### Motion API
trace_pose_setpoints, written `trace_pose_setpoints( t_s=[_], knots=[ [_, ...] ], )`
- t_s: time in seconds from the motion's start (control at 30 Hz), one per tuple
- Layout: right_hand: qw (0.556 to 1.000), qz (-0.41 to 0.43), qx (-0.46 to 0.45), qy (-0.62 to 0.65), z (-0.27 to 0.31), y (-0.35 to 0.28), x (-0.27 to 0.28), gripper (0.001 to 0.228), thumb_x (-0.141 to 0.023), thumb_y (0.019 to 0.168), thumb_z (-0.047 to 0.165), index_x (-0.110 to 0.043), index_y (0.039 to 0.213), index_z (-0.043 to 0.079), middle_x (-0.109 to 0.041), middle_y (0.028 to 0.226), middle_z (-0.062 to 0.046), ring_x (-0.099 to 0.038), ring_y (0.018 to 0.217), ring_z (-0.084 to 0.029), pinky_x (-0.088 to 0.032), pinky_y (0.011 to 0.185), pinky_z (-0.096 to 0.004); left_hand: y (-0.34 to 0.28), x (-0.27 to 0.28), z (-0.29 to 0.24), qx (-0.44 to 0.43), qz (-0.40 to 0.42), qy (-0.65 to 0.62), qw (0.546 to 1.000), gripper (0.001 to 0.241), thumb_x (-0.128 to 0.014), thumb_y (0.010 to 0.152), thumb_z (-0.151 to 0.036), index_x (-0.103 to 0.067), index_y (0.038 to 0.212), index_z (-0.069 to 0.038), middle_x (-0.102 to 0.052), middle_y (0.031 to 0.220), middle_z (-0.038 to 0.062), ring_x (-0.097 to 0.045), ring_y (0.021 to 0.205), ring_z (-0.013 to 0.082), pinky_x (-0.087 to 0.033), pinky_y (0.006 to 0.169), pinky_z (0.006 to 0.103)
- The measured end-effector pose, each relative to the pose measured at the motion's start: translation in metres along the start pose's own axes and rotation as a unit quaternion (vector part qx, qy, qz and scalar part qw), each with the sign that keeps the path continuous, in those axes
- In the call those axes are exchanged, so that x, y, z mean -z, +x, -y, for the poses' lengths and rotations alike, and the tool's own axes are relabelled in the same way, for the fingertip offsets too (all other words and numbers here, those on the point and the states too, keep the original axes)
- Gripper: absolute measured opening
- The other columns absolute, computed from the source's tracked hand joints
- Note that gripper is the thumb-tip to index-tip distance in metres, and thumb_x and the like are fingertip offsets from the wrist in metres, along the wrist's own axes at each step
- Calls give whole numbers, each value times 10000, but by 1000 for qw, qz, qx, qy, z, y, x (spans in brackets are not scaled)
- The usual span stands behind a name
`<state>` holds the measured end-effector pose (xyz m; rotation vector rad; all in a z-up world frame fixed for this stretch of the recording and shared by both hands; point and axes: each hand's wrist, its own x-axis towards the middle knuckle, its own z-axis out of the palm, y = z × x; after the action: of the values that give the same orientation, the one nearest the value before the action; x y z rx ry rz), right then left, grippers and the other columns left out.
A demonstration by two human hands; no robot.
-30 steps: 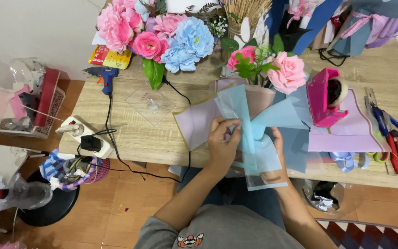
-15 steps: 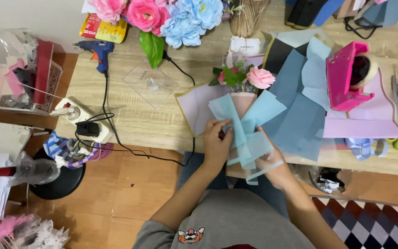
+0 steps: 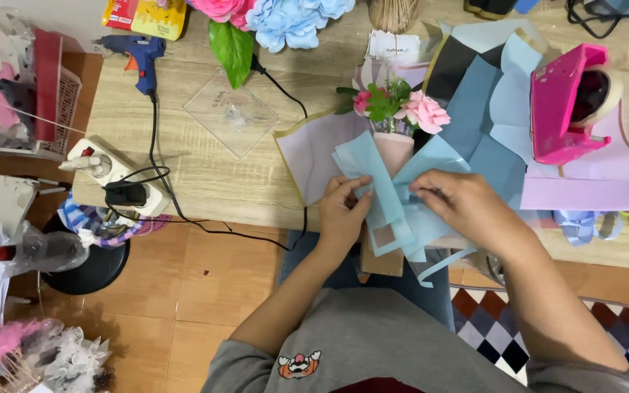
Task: The person wraps a bouquet of artificial flowers with light blue and pink tissue paper. They fold the paper around the stems, secure it with tape, and adjust the layers to create a finished bouquet.
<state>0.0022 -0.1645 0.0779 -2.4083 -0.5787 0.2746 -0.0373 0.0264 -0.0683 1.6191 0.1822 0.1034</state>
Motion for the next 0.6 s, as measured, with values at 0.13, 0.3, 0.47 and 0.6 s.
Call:
trace_pose_setpoints(
  t_s=[0.13,0.3,0.47,0.6],
  knots=[
    [997,77,17,-15,-5,19,-15,254,-608,964,55,-642,1216,54,-786,974,-185,-766,906,-365,-630,734,-478,1,0,-1,3,-1,0,1000,260,-696,959,-121,-742,1213,-99,-545,1051,60,-517,930,113,-501,788,290],
    [992,127,-28,3,14,23,-7,257,-542,1037,209,-507,1269,103,-779,1050,-204,-761,969,-383,-617,797,-539,1,-1,-3,-8,1,15,1000,263,-684,955,-94,-741,1211,-74,-554,1060,95,-519,902,124,-501,759,302],
    [995,88,-46,-15,3,25,-14,207,-697,959,195,-606,1112,90,-780,994,-201,-761,962,-364,-614,772,-483,3,1,-5,-2,5,15,1000,253,-673,963,-91,-738,1206,-69,-557,1076,95,-514,910,126,-503,763,303],
    [995,72,-52,-37,1,23,-21,127,-760,900,178,-714,984,95,-798,902,-133,-777,931,-294,-625,748,-415,5,2,5,7,13,19,1000,261,-683,958,-101,-746,1212,-101,-565,1075,66,-522,912,106,-505,756,277]
  ],
)
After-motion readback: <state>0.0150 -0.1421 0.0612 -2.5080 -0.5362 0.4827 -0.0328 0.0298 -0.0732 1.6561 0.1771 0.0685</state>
